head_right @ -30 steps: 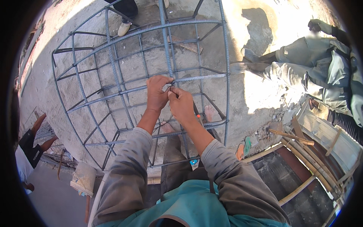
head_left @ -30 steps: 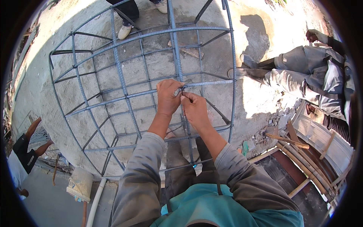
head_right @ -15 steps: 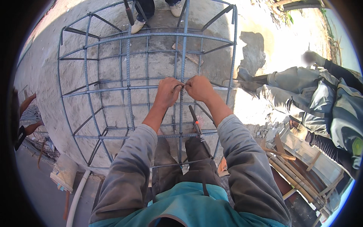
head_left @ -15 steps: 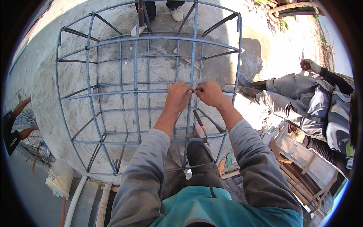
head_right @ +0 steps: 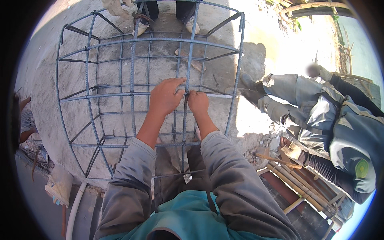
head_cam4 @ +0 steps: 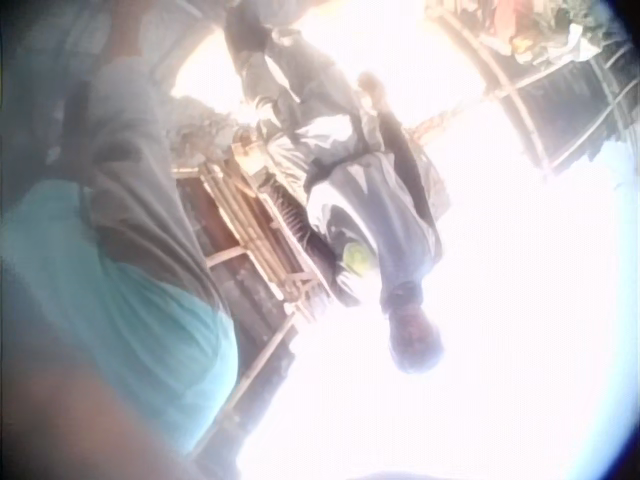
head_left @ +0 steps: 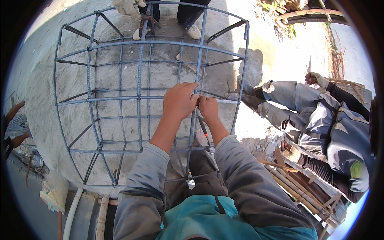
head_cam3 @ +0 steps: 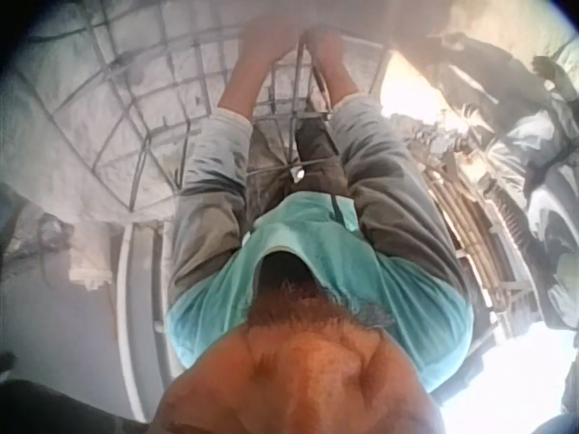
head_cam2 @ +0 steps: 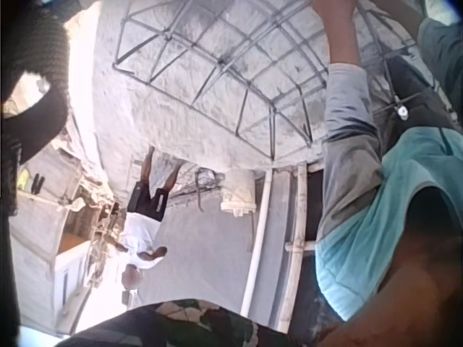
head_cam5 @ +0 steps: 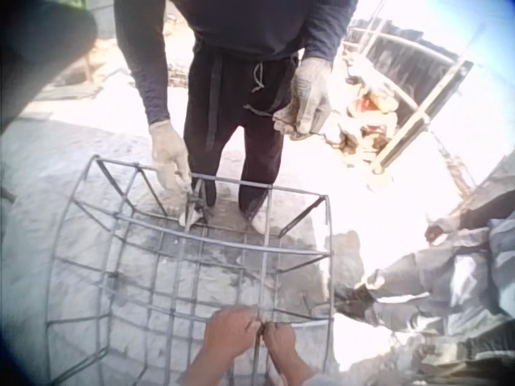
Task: The person secures rebar together with wire and pliers, and then lifts the metal cage structure.
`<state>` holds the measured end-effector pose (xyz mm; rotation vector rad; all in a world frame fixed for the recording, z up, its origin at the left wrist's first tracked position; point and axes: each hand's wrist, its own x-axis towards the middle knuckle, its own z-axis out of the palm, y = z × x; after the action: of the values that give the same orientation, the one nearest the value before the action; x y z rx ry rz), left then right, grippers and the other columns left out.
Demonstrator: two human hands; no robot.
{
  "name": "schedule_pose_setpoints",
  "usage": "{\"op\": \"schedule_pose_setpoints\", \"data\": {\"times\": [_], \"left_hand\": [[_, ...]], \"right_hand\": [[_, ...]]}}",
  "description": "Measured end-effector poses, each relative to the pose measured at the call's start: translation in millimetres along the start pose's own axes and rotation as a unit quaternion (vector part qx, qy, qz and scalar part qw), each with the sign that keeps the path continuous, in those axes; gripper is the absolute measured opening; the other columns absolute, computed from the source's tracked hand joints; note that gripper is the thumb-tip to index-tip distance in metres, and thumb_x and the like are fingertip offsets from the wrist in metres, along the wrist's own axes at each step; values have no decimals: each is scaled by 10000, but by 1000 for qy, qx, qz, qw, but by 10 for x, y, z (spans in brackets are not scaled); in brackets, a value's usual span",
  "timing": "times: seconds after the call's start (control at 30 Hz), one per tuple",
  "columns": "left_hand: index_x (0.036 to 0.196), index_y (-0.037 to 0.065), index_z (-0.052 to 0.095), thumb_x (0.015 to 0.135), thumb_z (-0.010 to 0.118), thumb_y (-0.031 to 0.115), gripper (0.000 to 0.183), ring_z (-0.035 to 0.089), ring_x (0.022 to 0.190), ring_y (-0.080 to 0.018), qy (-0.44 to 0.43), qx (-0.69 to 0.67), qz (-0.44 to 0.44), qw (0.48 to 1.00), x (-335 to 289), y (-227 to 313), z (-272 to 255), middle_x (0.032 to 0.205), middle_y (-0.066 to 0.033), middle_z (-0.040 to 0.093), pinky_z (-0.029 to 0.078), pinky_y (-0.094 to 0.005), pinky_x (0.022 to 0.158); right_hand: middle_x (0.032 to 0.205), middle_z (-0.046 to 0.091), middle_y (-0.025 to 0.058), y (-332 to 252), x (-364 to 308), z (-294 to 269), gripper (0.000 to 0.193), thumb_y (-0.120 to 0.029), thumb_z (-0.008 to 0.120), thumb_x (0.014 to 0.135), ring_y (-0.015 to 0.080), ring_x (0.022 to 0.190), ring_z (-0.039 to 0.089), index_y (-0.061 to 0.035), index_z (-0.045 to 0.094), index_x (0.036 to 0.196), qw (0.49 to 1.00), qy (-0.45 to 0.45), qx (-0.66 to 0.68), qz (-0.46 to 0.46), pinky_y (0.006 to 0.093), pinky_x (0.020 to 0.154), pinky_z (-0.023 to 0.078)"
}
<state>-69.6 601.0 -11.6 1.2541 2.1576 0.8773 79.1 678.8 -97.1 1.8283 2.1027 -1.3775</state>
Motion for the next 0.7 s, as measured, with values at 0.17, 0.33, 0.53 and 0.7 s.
{"op": "schedule_pose_setpoints", "data": {"times": [0.17,0.33,0.53,0.7], "left_hand": [[1147,34,655,829,580,-21,331,660,852,-172,177,-316,-150,920,-676,-330,-243,976,-120,692,519,-274,736],[1155,-5,638,846,564,-22,318,659,832,-182,223,-308,-243,892,-1604,-586,-281,942,-119,684,525,-300,731],[1171,-27,616,861,520,-47,325,628,836,-144,175,-255,-211,927,-1927,-445,-145,954,-107,664,513,-271,768],[1181,-15,608,849,537,-44,340,622,864,-138,153,-302,-232,912,-2051,-334,63,960,-101,658,507,-274,765]], "right_hand": [[623,628,151,-217,-282,-48,350,-292,512,925,366,546,597,-6,685,823,988,-53,116,84,423,575,487],[889,586,121,-385,-215,-500,257,-260,594,880,349,793,618,-75,642,1052,850,63,-304,-426,455,704,481],[975,578,139,-392,88,-569,232,-256,635,851,354,865,625,-59,612,971,791,-147,-428,-413,487,704,475],[776,616,120,-178,-146,-241,212,-247,609,879,315,696,632,-37,613,856,905,28,-287,-313,427,602,484]]}}
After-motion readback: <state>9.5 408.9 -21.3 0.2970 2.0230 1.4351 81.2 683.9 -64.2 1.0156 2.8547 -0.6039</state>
